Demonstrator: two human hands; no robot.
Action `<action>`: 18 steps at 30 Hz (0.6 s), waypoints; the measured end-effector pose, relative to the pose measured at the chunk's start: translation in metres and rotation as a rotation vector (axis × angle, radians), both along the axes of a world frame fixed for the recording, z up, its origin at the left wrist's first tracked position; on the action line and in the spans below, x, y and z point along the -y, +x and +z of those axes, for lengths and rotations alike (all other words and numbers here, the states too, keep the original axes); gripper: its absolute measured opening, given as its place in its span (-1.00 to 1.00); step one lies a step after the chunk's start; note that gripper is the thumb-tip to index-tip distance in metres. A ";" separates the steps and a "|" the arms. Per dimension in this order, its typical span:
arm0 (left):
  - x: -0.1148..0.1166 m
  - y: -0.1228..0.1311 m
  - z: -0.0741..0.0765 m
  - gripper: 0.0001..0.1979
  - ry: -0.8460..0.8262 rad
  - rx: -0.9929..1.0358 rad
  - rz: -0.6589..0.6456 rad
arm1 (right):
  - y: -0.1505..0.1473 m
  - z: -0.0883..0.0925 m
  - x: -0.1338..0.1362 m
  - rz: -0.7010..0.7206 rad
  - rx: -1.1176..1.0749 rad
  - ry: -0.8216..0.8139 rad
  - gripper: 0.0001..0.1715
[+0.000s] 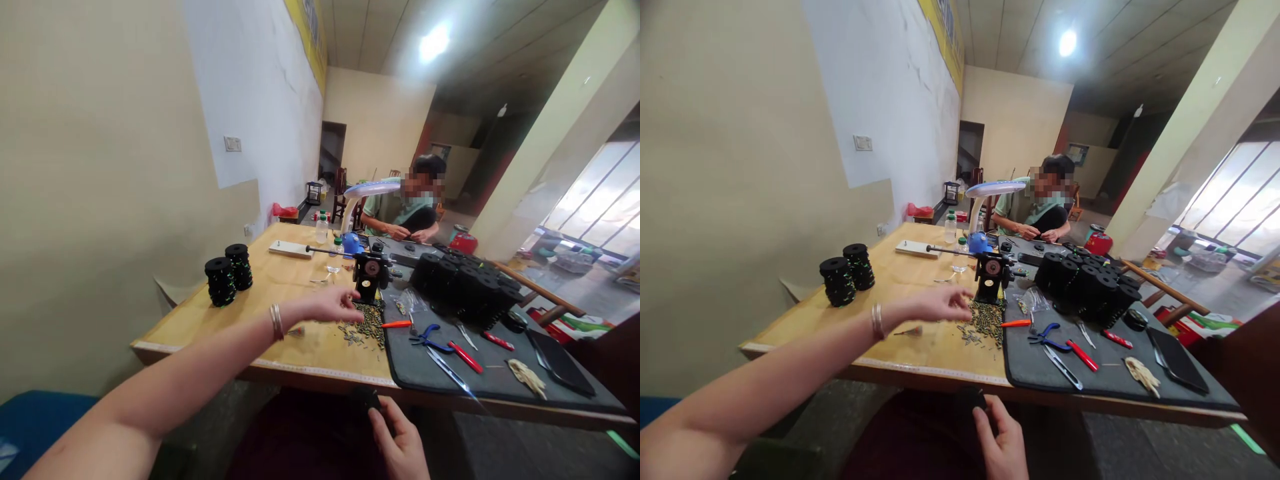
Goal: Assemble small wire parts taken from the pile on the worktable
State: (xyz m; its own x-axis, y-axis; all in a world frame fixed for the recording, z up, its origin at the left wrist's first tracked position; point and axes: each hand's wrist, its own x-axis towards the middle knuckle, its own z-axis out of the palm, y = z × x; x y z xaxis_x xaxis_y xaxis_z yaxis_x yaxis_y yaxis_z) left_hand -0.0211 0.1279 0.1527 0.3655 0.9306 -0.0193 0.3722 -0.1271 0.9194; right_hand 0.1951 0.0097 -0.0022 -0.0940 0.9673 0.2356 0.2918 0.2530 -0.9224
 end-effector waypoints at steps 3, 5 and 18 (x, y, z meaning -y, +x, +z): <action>0.047 0.018 -0.042 -0.36 0.010 -0.151 -0.168 | 0.001 0.011 0.001 0.100 0.119 0.049 -0.72; 0.069 0.025 -0.064 -0.43 -0.019 -0.214 -0.229 | 0.000 0.015 0.002 0.173 0.196 0.098 -0.75; 0.101 0.022 -0.114 -0.73 -0.640 0.112 -0.222 | -0.015 0.017 0.008 0.394 0.622 0.136 -0.83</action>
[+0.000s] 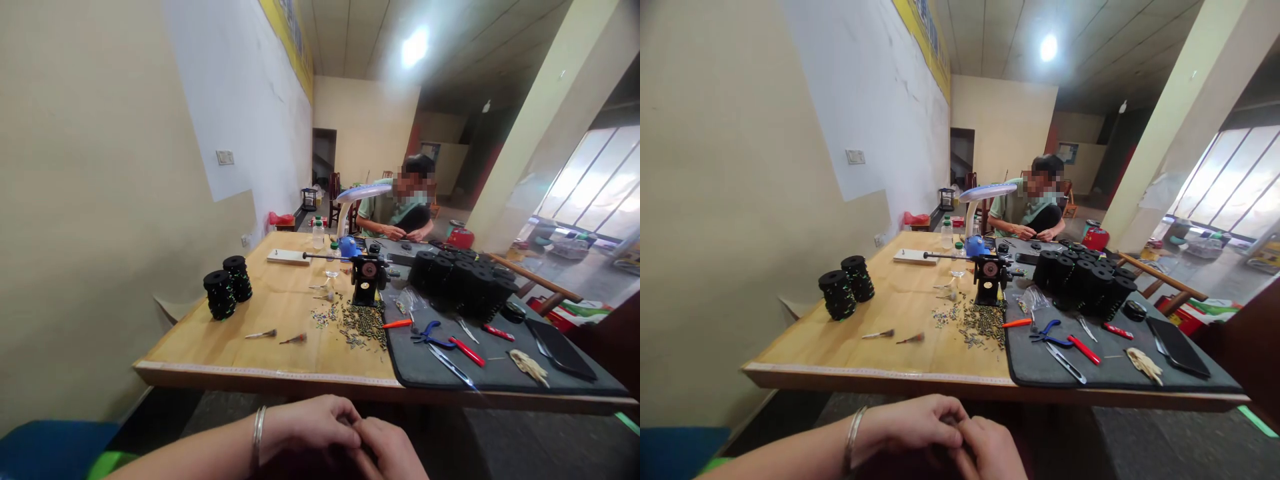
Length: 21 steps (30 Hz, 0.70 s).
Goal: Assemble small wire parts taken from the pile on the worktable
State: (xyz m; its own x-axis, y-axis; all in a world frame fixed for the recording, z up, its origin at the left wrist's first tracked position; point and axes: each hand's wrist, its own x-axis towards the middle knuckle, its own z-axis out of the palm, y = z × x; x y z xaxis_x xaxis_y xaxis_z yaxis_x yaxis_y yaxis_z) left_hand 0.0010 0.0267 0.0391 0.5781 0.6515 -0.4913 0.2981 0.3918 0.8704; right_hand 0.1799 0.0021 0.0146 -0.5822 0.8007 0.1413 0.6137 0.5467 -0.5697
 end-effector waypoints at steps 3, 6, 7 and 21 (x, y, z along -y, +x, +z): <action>0.007 0.006 -0.014 -0.71 -0.104 0.067 0.137 | -0.002 -0.003 0.002 0.000 0.015 -0.033 -0.88; 0.015 0.016 -0.025 -0.71 -0.180 0.129 0.319 | -0.003 -0.008 0.003 -0.022 0.012 -0.055 -0.90; 0.017 0.019 -0.029 -0.72 -0.194 0.155 0.368 | -0.002 -0.009 0.004 -0.028 0.007 -0.061 -0.91; 0.029 0.026 -0.036 -0.78 -0.115 0.420 0.563 | 0.007 -0.010 -0.002 -0.089 -0.248 -0.103 -0.87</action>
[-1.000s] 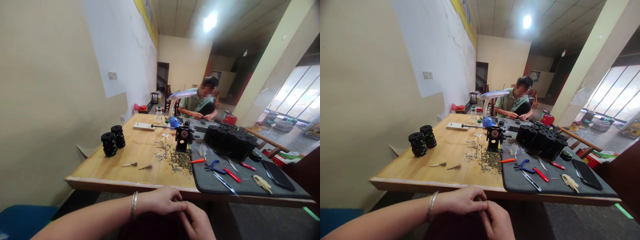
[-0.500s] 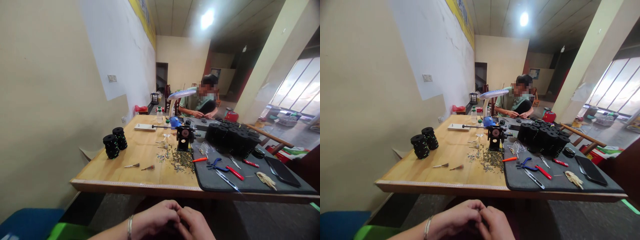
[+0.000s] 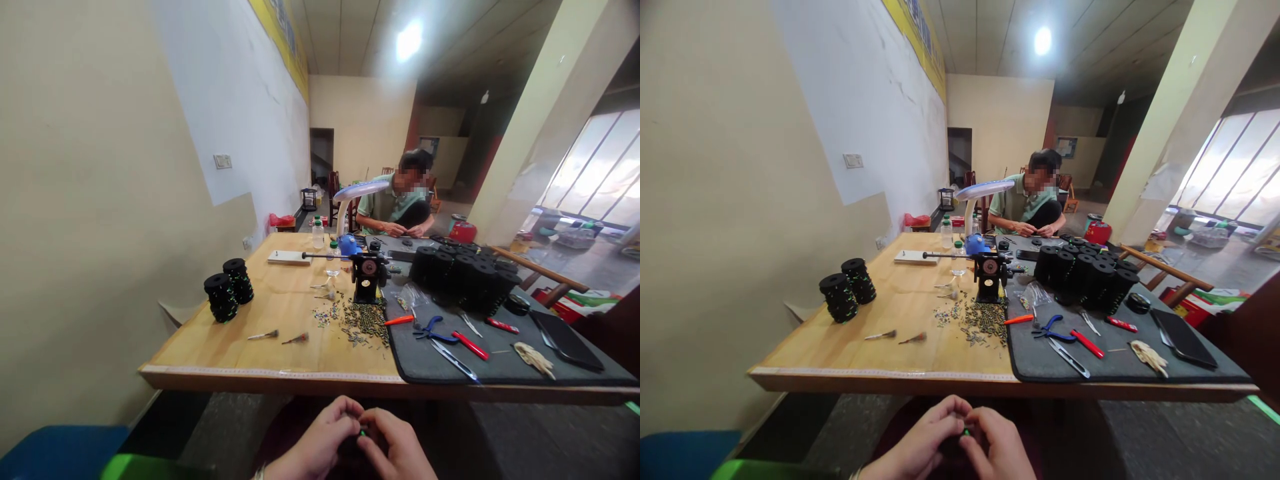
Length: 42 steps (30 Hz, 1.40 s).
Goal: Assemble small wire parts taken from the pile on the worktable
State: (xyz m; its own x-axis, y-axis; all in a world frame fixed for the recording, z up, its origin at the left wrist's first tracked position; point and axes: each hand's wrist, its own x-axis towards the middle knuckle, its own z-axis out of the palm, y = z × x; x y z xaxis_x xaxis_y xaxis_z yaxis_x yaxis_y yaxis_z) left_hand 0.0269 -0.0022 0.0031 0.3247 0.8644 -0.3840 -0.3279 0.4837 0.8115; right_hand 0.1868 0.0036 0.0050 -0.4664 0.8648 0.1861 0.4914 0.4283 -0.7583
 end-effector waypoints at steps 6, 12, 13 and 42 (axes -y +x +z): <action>0.004 -0.003 0.014 -0.77 0.006 0.099 0.016 | 0.000 0.004 0.010 -0.063 -0.049 0.020 -0.82; 0.002 -0.005 0.017 -0.77 -0.014 0.167 -0.001 | -0.006 0.000 0.013 -0.076 -0.004 0.146 -0.82; 0.002 -0.006 0.017 -0.79 0.011 0.129 -0.012 | -0.005 0.001 0.012 -0.086 0.019 0.155 -0.82; 0.001 -0.001 0.017 -0.85 -0.024 0.078 -0.121 | -0.002 -0.004 0.009 -0.035 0.075 0.111 -0.84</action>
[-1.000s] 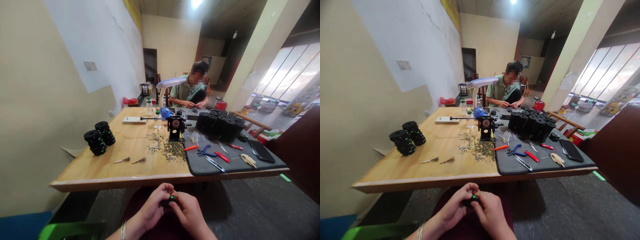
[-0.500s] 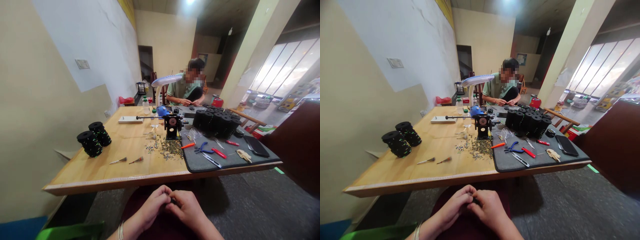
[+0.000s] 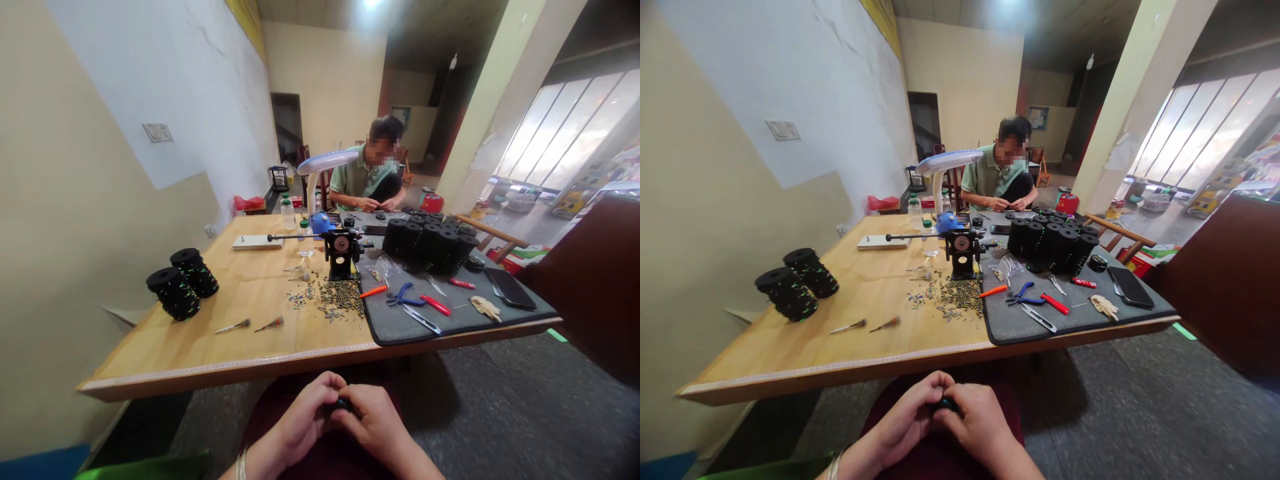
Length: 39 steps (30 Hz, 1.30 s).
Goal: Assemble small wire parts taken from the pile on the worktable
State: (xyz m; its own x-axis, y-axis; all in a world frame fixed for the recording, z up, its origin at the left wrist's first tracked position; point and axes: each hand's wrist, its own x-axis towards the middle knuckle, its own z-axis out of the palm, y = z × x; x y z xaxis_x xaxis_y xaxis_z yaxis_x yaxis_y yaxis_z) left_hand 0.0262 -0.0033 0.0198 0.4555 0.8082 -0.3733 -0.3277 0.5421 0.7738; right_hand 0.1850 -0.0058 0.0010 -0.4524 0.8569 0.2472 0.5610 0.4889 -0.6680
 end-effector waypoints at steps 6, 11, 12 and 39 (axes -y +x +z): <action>-0.004 -0.003 -0.001 -0.84 0.376 -0.483 -0.071 | 0.000 0.000 -0.002 0.014 0.000 0.038 -0.82; -0.002 -0.004 -0.007 -0.89 0.187 -0.284 -0.027 | 0.008 0.013 0.000 0.037 -0.050 -0.070 -0.83; -0.001 -0.005 -0.008 -0.89 0.137 -0.217 -0.013 | 0.010 0.014 0.000 0.015 -0.055 -0.082 -0.87; -0.002 -0.007 -0.028 -0.61 0.334 -0.155 0.079 | 0.002 0.000 0.008 -0.051 -0.388 -0.070 -0.87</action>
